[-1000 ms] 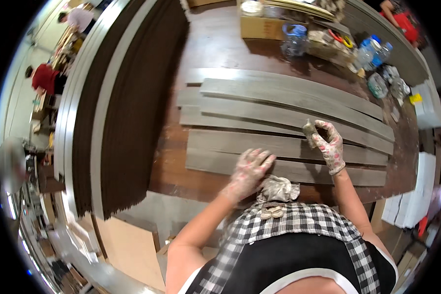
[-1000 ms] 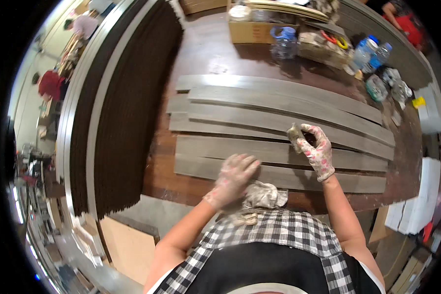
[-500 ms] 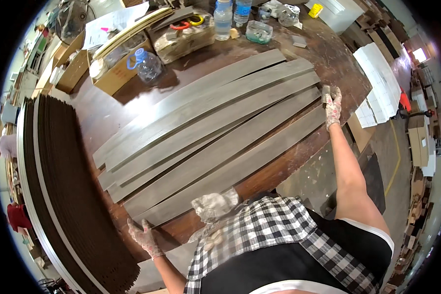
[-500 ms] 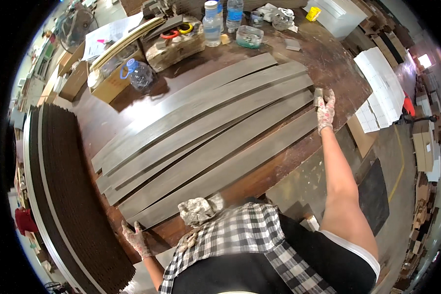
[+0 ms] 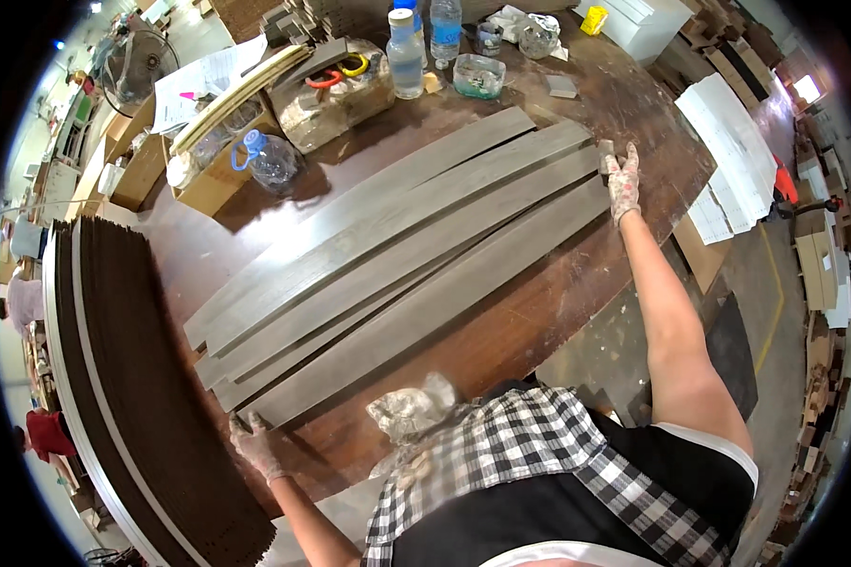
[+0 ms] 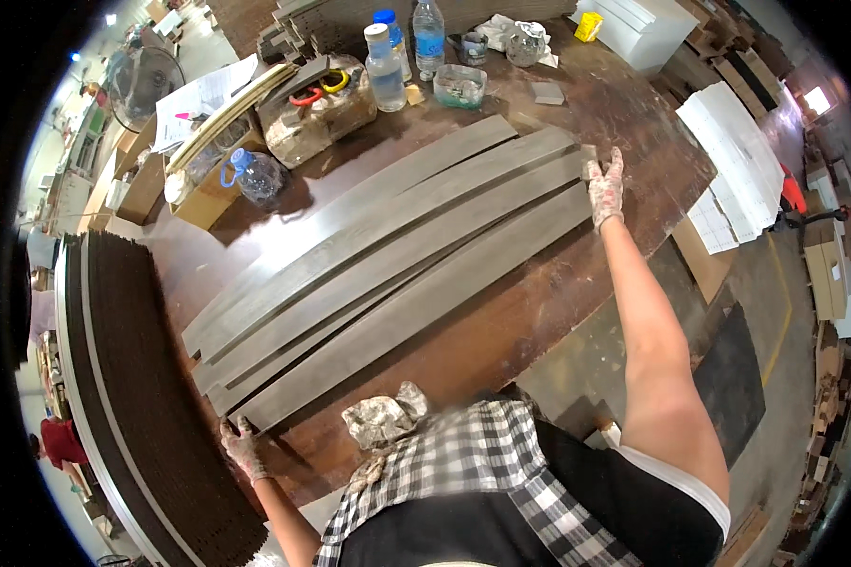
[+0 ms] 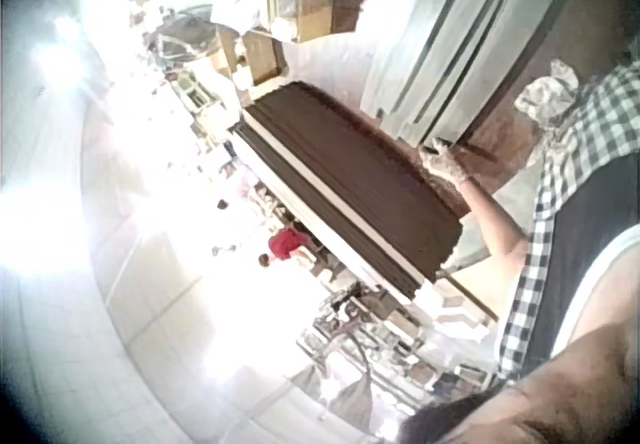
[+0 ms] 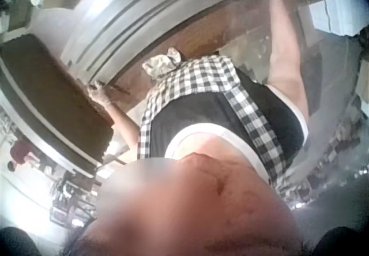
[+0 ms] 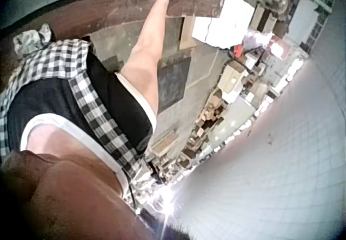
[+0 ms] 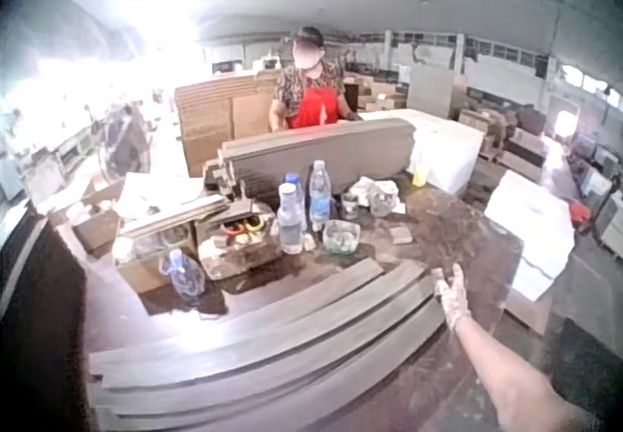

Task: The person sands long wooden planks using a small sanding block, then wipes the surfaces with a white cloth, handling several planks individually on a wooden table.

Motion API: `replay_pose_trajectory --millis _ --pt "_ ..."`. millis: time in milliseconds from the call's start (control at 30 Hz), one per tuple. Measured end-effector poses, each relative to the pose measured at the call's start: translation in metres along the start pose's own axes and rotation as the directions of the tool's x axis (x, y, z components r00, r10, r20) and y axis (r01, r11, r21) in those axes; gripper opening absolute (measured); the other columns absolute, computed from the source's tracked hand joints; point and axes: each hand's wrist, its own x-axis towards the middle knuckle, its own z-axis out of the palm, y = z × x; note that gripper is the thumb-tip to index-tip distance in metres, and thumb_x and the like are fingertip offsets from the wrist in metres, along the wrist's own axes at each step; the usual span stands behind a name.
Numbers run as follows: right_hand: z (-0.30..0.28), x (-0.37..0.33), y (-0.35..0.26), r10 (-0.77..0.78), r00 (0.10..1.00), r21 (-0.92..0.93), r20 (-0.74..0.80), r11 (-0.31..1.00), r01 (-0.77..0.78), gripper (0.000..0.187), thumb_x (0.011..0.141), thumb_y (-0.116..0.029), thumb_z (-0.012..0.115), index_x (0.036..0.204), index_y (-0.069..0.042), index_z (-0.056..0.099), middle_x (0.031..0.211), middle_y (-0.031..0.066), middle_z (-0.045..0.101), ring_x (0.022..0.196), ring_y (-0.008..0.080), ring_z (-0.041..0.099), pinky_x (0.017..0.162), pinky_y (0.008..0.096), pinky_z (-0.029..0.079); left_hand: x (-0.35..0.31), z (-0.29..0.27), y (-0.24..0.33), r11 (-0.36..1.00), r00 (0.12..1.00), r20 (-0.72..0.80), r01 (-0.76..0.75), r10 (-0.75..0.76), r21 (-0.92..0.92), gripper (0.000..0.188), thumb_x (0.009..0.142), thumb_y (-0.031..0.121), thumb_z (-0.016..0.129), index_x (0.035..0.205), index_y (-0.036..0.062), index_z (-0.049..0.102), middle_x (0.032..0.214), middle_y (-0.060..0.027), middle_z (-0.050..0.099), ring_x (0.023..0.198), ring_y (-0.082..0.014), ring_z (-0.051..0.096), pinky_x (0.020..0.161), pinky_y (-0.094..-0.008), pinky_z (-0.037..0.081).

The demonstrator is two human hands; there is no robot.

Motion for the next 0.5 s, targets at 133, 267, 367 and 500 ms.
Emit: replay_pose_trajectory --millis 133,267,367,500 --pt "-0.011 0.006 0.017 -0.055 0.997 -0.104 -0.045 0.993 0.051 0.074 0.097 -0.039 0.062 0.155 -0.012 0.026 0.143 0.0218 0.049 0.129 0.0334 0.050 0.109 0.0425 0.039 0.000 -0.001 0.003 0.971 0.991 0.107 0.103 -0.082 -0.216 0.051 0.093 0.019 0.069 0.135 -0.0043 0.052 0.135 -0.0236 0.057 0.124 -0.0325 0.055 0.105 -0.0388 0.043" --pt "-0.018 0.006 0.016 -0.010 1.000 0.032 -0.007 0.999 0.011 0.080 0.095 -0.040 0.065 0.155 -0.008 0.024 0.145 0.0199 0.043 0.130 0.0291 0.046 0.110 0.0401 0.036 0.001 -0.007 -0.002 0.880 0.969 0.201 0.219 -0.144 -0.422 0.049 0.091 0.011 0.070 0.135 -0.0037 0.053 0.132 -0.0184 0.060 0.124 -0.0254 0.056 0.105 -0.0353 0.043" --pt "0.004 -0.006 -0.030 0.019 1.000 0.050 -0.025 0.999 -0.018 0.086 0.095 -0.044 0.066 0.155 -0.004 0.021 0.144 0.0165 0.045 0.129 0.0250 0.047 0.109 0.0362 0.037 0.016 -0.014 -0.035 0.990 0.983 0.130 0.134 -0.126 -0.051 0.045 0.095 0.022 0.067 0.131 -0.0028 0.056 0.125 -0.0168 0.064 0.114 -0.0280 0.060 0.101 -0.0353 0.046" --pt "0.001 0.064 -0.006 -0.126 0.991 0.031 -0.049 0.991 0.127 0.080 0.098 -0.035 0.063 0.156 -0.003 0.018 0.144 0.0191 0.048 0.128 0.0272 0.049 0.108 0.0376 0.038 0.092 -0.017 0.022 0.981 0.992 -0.100 -0.095 0.079 -0.172 0.048 0.094 0.025 0.066 0.133 -0.0010 0.057 0.131 -0.0194 0.061 0.120 -0.0320 0.058 0.104 -0.0404 0.044"
